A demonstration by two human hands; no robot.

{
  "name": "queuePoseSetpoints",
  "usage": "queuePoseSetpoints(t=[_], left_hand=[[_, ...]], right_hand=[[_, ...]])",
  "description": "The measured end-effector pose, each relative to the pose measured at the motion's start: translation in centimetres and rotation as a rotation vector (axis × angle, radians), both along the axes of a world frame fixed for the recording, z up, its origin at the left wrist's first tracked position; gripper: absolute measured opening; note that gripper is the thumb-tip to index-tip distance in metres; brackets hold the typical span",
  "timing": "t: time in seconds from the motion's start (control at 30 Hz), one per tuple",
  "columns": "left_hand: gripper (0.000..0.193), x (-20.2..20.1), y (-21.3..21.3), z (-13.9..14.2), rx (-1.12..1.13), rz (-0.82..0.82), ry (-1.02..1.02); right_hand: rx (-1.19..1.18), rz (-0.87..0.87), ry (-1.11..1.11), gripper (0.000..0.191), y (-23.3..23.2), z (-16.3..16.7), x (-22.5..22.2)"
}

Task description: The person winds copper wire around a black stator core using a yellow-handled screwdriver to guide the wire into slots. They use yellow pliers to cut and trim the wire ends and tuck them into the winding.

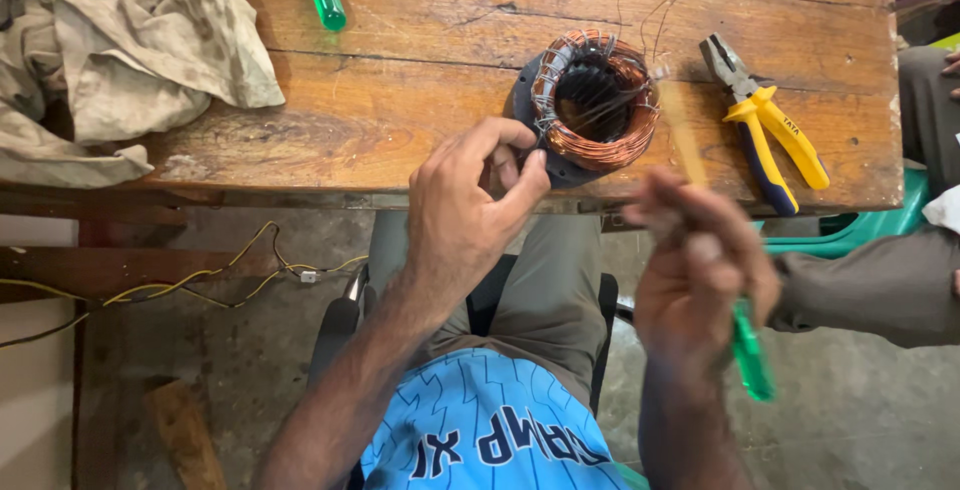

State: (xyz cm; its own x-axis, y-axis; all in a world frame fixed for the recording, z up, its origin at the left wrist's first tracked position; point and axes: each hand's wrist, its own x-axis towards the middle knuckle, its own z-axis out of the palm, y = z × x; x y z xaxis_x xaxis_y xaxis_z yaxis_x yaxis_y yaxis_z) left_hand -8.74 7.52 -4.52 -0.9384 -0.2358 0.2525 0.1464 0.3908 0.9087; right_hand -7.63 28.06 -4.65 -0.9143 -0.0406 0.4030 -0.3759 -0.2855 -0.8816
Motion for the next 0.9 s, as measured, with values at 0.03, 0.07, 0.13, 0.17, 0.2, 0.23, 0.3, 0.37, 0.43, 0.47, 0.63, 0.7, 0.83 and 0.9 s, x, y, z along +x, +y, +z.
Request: queuePoseSetpoints(t=[0.03,0.07,0.13,0.17,0.2,0.23,0.3,0.37,0.43,0.47,0.63,0.7,0.83,0.9], left_hand=[[0.014,0.0,0.0,0.1,0.0,-0.003,-0.018],[0.014,0.1,0.0,0.2,0.0,0.001,-0.02],[0.015,0.1,0.0,0.6,-0.003,0.008,-0.013],[0.016,0.2,0.1,0.8,0.002,0.01,-0.003],[0.017,0.4,0.1,1.1,0.008,0.01,0.005],[0.018,0.5,0.2,1.3,0.016,0.011,0.018],[0.019,0.6,0.3,1.9,-0.026,-0.002,0.058],[0.02,0.6,0.3,2.4,-0.05,-0.007,0.103],[0.021,0.7,0.4,2.8,-0.051,-0.006,0.145],[0.021,0.7,0.3,3.0,-0.049,-0.005,0.147],[0.022,0.9,0.1,3.0,-0.03,0.007,0.104],[0.02,0.9,0.2,2.8,-0.025,0.009,0.094],[0.02,0.8,0.7,2.6,-0.014,0.016,0.049],[0.021,0.8,1.0,2.6,-0.076,-0.001,0.125]], right_hand=[[-0.061,-0.031,0.003,0.031,0.7,0.0,-0.2],[-0.125,-0.057,0.019,0.031,1.6,0.1,-0.5],[-0.17,-0.118,0.025,0.031,4.3,0.9,-1.1],[-0.19,-0.145,0.02,0.031,5.9,1.5,-1.4],[-0.154,-0.197,0.014,0.031,7.7,2.1,-1.6],[-0.11,-0.254,0.001,0.032,9.5,2.6,-1.8],[-0.006,-0.357,-0.043,0.032,12.9,3.6,-2.1],[0.097,-0.432,-0.114,0.032,15.4,3.3,-2.6],[0.179,-0.496,-0.176,0.032,17.4,2.8,-3.1],[0.216,-0.519,-0.209,0.032,18.2,2.3,-3.5],[0.354,-0.591,-0.316,0.033,20.6,0.5,-5.0],[0.372,-0.616,-0.318,0.033,21.2,0.5,-5.2],[0.332,-0.668,-0.221,0.034,21.7,2.4,-4.5],[0.32,-0.672,-0.169,0.034,20.7,3.3,-3.4]])
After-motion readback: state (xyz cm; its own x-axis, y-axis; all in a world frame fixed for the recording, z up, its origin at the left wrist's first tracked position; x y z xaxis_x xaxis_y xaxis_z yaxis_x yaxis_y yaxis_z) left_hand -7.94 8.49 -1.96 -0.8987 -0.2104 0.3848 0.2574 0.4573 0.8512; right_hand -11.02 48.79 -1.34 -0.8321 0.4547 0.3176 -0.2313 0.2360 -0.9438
